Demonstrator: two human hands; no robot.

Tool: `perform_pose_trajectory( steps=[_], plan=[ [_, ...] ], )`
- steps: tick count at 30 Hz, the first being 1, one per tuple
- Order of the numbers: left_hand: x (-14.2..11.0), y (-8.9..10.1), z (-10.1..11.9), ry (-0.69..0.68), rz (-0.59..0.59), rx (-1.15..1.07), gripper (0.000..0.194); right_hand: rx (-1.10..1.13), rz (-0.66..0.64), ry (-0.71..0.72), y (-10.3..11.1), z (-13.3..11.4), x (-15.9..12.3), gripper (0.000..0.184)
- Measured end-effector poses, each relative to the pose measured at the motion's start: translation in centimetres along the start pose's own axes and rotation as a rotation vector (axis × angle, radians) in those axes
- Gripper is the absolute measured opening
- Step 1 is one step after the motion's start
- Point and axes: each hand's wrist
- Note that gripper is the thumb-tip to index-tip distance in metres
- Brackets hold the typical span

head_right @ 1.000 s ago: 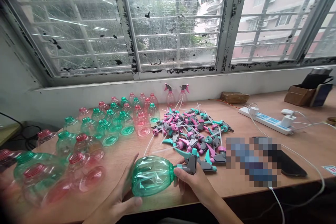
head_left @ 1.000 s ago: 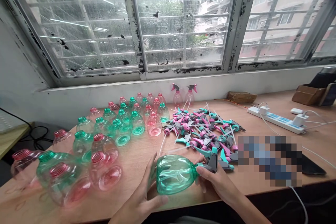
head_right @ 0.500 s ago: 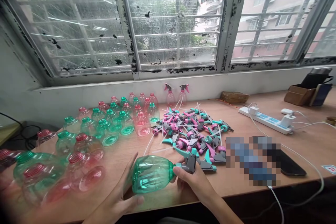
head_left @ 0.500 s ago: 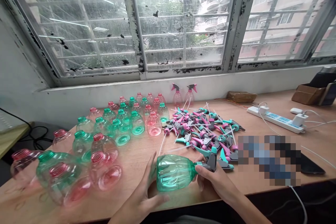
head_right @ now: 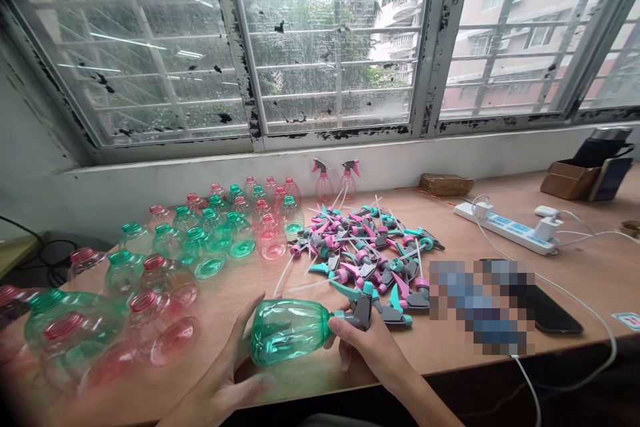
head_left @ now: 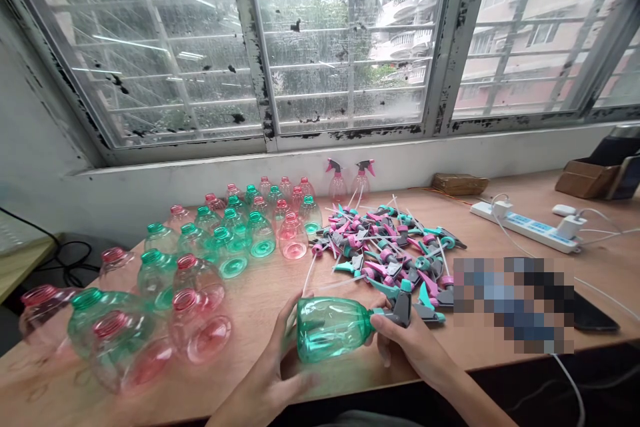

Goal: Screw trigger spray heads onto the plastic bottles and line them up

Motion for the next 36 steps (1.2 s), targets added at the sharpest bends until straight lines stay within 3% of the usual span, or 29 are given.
perform_pose_trajectory(
  steps=[2, 4, 7, 16, 22, 28, 33, 36],
  plan=[
    [-0.1, 0.1, 0.2, -0.002, 0.032, -0.014, 0.102, -0.004, -0.006, 0.003, 0.0, -0.1, 0.0, 0.046],
    [-0.2, 0.2, 0.7, 0.016, 0.073, -0.017, 0.091, -0.003, -0.016, -0.003, 0.0, 0.0, 0.0, 0.047],
    [-0.2, 0.0, 1.4, 0.025, 0.044, 0.032, 0.075, 0.016, -0.016, -0.009, 0.1, 0.2, 0.1, 0.046],
    [-0.1, -0.2, 0.2, -0.001, -0.006, -0.037, 0.09, 0.039, -0.006, 0.018, 0.0, 0.1, 0.2, 0.045],
    [0.1, -0.4, 1.4, 0.034, 0.036, -0.025, 0.084, 0.039, -0.015, 0.008, 0.2, 0.3, 0.1, 0.046],
    [0.1, -0.1, -0.3, -0.014, 0.027, -0.045, 0.085, 0.026, -0.017, 0.011, 0.4, 0.5, 0.1, 0.045],
    [0.1, -0.1, 0.1, 0.007, 0.074, -0.106, 0.099, 0.044, 0.0, 0.023, 0.2, 0.4, 0.1, 0.044],
    [0.1, -0.2, 0.8, 0.019, 0.062, -0.086, 0.086, 0.044, -0.004, 0.025, 0.2, 0.3, 0.0, 0.046]
  ],
)
Point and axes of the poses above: each hand's wrist, its own x-axis towards the middle knuckle, its own y-axis out of the back of the hand, z = x × y, and after that the axes turned 2 degrees about -y, right-handed
